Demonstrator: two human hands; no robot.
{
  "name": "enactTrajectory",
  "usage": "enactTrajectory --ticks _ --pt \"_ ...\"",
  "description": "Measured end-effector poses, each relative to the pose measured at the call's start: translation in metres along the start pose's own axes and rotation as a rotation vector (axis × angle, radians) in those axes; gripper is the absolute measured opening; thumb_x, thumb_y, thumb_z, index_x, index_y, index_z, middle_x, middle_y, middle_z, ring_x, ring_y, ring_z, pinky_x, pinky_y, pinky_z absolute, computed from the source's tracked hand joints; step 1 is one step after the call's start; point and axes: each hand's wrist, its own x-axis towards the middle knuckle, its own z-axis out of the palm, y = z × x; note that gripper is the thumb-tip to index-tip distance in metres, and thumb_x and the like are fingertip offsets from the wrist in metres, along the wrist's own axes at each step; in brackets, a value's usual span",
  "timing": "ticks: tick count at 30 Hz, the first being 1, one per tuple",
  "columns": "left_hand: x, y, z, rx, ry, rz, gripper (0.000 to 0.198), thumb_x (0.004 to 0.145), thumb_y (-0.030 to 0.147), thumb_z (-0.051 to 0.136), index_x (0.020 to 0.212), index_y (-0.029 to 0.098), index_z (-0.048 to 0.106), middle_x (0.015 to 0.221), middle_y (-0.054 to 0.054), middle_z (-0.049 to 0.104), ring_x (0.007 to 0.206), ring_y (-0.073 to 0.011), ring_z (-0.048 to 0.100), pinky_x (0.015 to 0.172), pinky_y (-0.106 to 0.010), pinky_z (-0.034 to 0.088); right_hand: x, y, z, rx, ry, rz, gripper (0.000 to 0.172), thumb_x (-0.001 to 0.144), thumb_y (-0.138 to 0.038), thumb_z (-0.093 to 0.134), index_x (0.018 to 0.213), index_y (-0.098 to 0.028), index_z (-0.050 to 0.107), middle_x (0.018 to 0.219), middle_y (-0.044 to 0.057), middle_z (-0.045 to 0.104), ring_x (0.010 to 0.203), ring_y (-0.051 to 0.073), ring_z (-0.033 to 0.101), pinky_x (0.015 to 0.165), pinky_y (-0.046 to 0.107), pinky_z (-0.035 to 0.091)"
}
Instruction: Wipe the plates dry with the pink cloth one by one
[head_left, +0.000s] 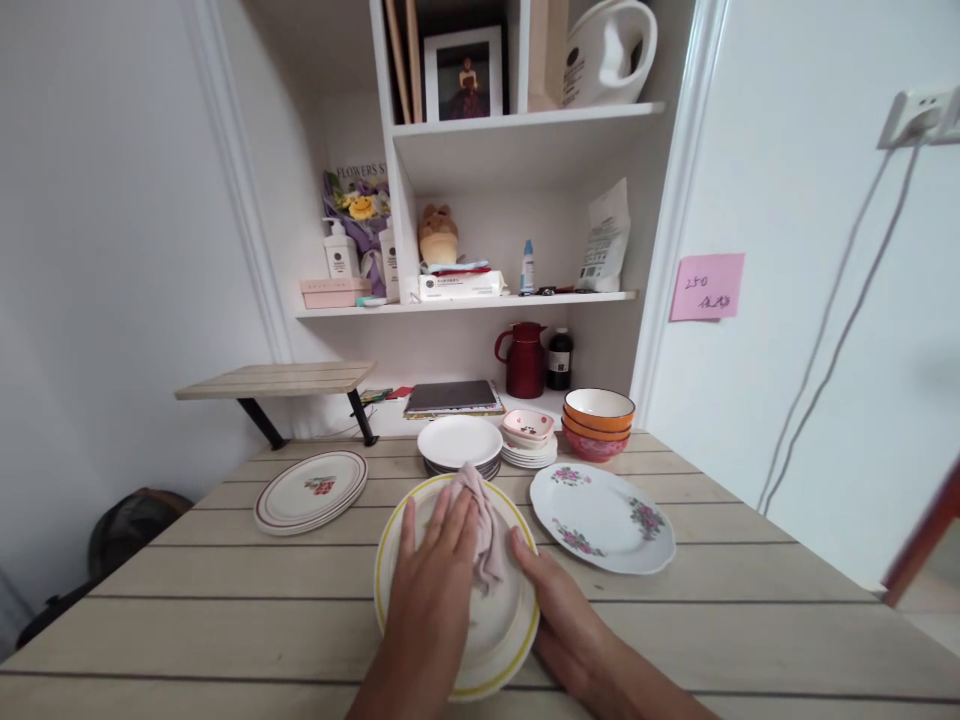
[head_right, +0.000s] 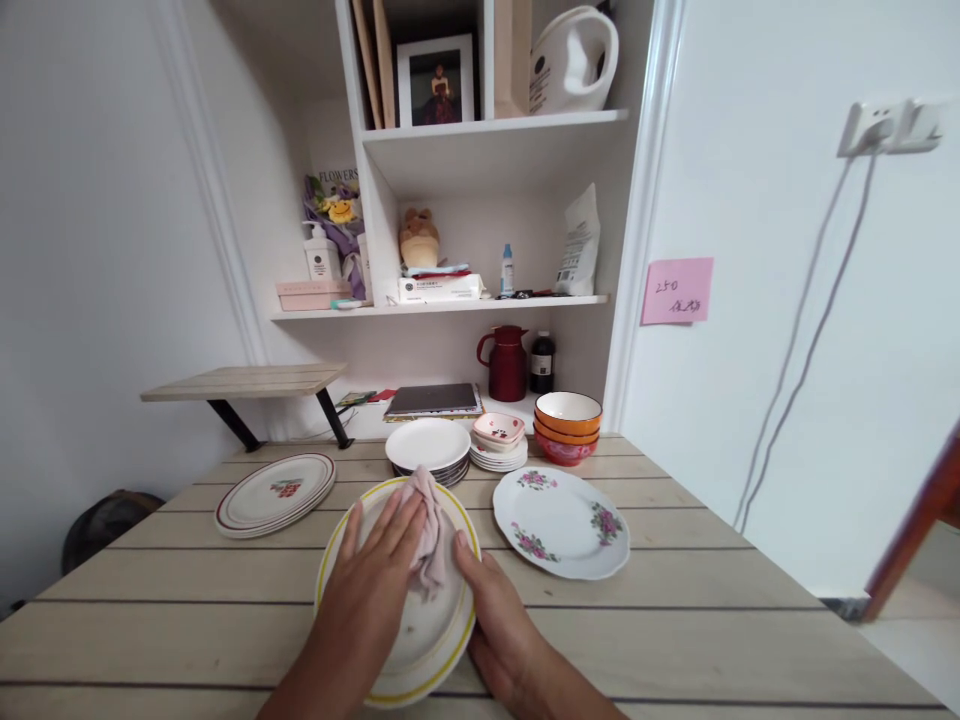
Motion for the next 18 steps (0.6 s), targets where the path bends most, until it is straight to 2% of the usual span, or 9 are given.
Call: enactTrajectory --ticks 5,8,11,14,18 --pt "-0.013 -0.028 0.005 0.126 0.040 -0.070 0.047 0.086 0.007 0.038 0.130 0.016 0.050 0.138 -0.010 0.052 0.128 -0.0249 0.047 0.108 -0.057 0.030 0.007 -0.003 -0.008 0.079 0.076 -0.001 0.057 0.084 -0.049 0.057 0.127 -0.011 0.055 0.117 0.016 0.067 0.111 0.028 0.061 0.101 0.046 0.041" --pt "-0.033 -0.036 0.013 0.189 0.098 -0.024 0.043 0.084 0.009 0.042 0.125 0.014 0.055 0.133 -0.011 0.057 0.122 -0.0259 0.052 0.103 -0.050 0.039 0.011 -0.004 -0.013 0.073 0.133 -0.008 0.059 0.082 -0.051 0.059 0.125 -0.010 0.056 0.116 0.017 0.067 0.111 0.028 0.061 0.101 0.046 0.041" --pt "-0.051 -0.028 0.018 0.223 0.210 0.098 0.046 0.080 0.002 0.039 0.121 0.012 0.056 0.126 -0.009 0.062 0.116 -0.0225 0.056 0.097 -0.039 0.044 0.012 -0.003 -0.015 0.049 0.134 -0.005 0.060 0.081 -0.050 0.061 0.125 -0.011 0.056 0.114 0.016 0.068 0.111 0.028 0.061 0.101 0.046 0.041" --pt "-0.059 -0.012 0.020 0.194 0.295 0.184 0.046 0.078 0.003 0.039 0.120 0.012 0.057 0.123 -0.008 0.065 0.115 -0.0217 0.056 0.094 -0.035 0.045 0.010 -0.002 -0.012 0.055 0.121 -0.013 0.059 0.082 -0.051 0.059 0.125 -0.011 0.056 0.112 0.016 0.069 0.111 0.028 0.061 0.101 0.046 0.041" --pt "-0.058 0.008 0.021 0.102 0.305 0.260 0.044 0.083 0.008 0.040 0.122 0.017 0.056 0.125 -0.002 0.063 0.118 -0.0179 0.053 0.091 -0.030 0.044 0.006 -0.003 -0.009 0.073 0.088 0.003 0.055 0.084 -0.050 0.057 0.121 -0.009 0.059 0.109 0.016 0.070 0.110 0.027 0.062 0.102 0.044 0.041"
